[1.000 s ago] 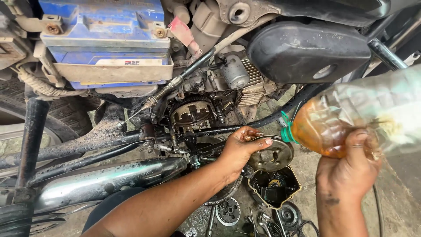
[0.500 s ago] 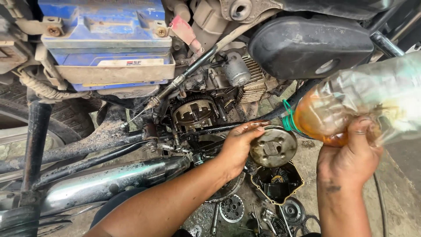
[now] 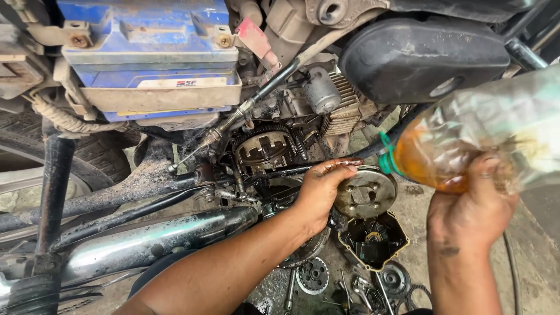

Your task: The person is repairing the clutch assembly of a motorcycle, including cleaning parts with oil and a cloth.

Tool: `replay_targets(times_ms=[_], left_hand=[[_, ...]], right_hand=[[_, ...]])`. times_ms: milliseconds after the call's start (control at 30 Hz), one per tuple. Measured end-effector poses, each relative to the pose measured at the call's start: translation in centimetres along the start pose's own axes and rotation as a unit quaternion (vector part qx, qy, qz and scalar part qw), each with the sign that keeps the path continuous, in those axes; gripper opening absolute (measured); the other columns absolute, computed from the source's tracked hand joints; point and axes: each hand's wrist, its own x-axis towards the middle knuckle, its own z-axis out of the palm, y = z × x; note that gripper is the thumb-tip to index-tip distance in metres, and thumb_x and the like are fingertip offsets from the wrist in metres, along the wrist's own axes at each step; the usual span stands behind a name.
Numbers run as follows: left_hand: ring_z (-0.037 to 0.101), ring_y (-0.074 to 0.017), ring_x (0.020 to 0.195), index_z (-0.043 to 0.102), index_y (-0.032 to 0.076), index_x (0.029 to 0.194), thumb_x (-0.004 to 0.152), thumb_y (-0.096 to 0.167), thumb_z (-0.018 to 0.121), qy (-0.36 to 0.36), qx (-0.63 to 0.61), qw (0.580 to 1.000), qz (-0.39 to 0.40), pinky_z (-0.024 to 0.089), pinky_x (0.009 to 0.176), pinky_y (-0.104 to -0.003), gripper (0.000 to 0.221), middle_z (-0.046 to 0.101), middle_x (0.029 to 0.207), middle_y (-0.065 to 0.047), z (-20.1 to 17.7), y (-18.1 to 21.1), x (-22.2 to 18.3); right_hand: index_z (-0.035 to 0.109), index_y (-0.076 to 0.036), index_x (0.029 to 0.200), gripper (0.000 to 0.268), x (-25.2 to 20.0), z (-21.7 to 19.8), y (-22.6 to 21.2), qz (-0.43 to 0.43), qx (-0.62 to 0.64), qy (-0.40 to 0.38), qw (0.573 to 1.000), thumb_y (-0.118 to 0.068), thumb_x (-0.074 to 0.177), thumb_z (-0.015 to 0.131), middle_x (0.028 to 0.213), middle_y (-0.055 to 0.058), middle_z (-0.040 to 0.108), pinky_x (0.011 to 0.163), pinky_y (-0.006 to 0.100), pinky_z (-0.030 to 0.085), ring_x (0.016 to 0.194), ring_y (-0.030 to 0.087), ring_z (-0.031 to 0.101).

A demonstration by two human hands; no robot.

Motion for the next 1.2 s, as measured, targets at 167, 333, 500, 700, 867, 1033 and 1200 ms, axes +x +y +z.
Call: replay_targets(times_ms=[167, 333, 500, 700, 867, 1033, 1200], left_hand=[[0.069, -0.0156, 0.091, 0.076, 0.001, 0.109, 0.089, 0.008, 0.059, -0.029, -0.026, 0.999, 0.015, 0.055, 0.089, -0.031, 0.027, 0.076, 0.102, -0.006, 0.0, -0.1, -0.2], [0.067, -0.0152, 0.099, 0.074, 0.002, 0.117, 0.086, 0.005, 0.055, -0.036, -0.017, 0.999, 0.01, 0.053, 0.095, -0.032, 0.036, 0.075, 0.11, -0.006, 0.0, -0.3, -0.3], [0.066, -0.0161, 0.104, 0.068, 0.0, 0.127, 0.095, 0.006, 0.063, -0.059, -0.006, 0.998, 0.01, 0.051, 0.098, -0.032, 0.033, 0.073, 0.115, -0.008, 0.0, -1.2, 0.7], [0.064, -0.0119, 0.11, 0.065, 0.002, 0.133, 0.097, 0.009, 0.068, -0.056, 0.01, 0.998, 0.024, 0.048, 0.103, -0.029, 0.037, 0.071, 0.122, -0.005, 0.2, -1.2, 0.6], [0.066, -0.0137, 0.107, 0.066, 0.002, 0.132, 0.094, 0.006, 0.068, -0.056, -0.029, 0.998, 0.011, 0.051, 0.098, -0.03, 0.039, 0.072, 0.12, -0.007, -0.2, -1.4, 0.5], [0.069, -0.0137, 0.102, 0.07, 0.001, 0.125, 0.085, -0.004, 0.07, -0.04, 0.049, 0.996, 0.061, 0.055, 0.095, -0.03, 0.041, 0.075, 0.117, -0.007, -0.6, -1.8, 0.7], [0.069, -0.0138, 0.096, 0.072, 0.001, 0.12, 0.086, 0.0, 0.078, -0.027, 0.062, 0.997, 0.037, 0.056, 0.089, -0.03, 0.035, 0.076, 0.11, -0.007, 0.2, -1.2, 0.5]], right_hand=[[0.059, -0.003, 0.136, 0.028, 0.3, -2.0, 0.5, -0.021, 0.013, -0.017, 1.0, -0.016, 0.114, 0.07, 0.129, 0.01, 0.066, 0.113, 0.045, 0.057, 0.119, 0.023, 0.066], [0.058, -0.001, 0.14, 0.027, 0.2, -1.7, 0.0, 0.013, 0.018, 0.023, 0.999, -0.011, 0.118, 0.07, 0.124, 0.01, 0.063, 0.111, 0.043, 0.057, 0.115, 0.023, 0.064], [0.058, -0.003, 0.129, 0.022, 0.0, -2.4, 0.6, 0.01, -0.001, 0.019, 1.0, -0.011, 0.111, 0.068, 0.12, 0.008, 0.065, 0.107, 0.044, 0.058, 0.115, 0.022, 0.066], [0.056, -0.004, 0.134, 0.029, -0.3, -1.9, 1.0, 0.013, 0.005, 0.005, 1.0, -0.013, 0.11, 0.071, 0.123, 0.007, 0.064, 0.114, 0.043, 0.057, 0.118, 0.021, 0.065], [0.056, -0.003, 0.136, 0.031, -0.1, -0.7, 0.4, 0.006, 0.028, -0.003, 1.0, -0.016, 0.112, 0.072, 0.126, 0.009, 0.065, 0.115, 0.041, 0.057, 0.12, 0.022, 0.067], [0.053, -0.002, 0.111, 0.027, -0.4, -2.6, 1.1, 0.025, -0.012, -0.005, 1.0, -0.017, 0.119, 0.073, 0.112, 0.013, 0.064, 0.092, 0.04, 0.058, 0.1, 0.024, 0.064], [0.061, -0.005, 0.127, 0.027, -0.4, -1.2, 1.1, 0.019, 0.006, 0.032, 0.999, -0.015, 0.105, 0.074, 0.122, 0.007, 0.069, 0.101, 0.036, 0.062, 0.111, 0.019, 0.07]])
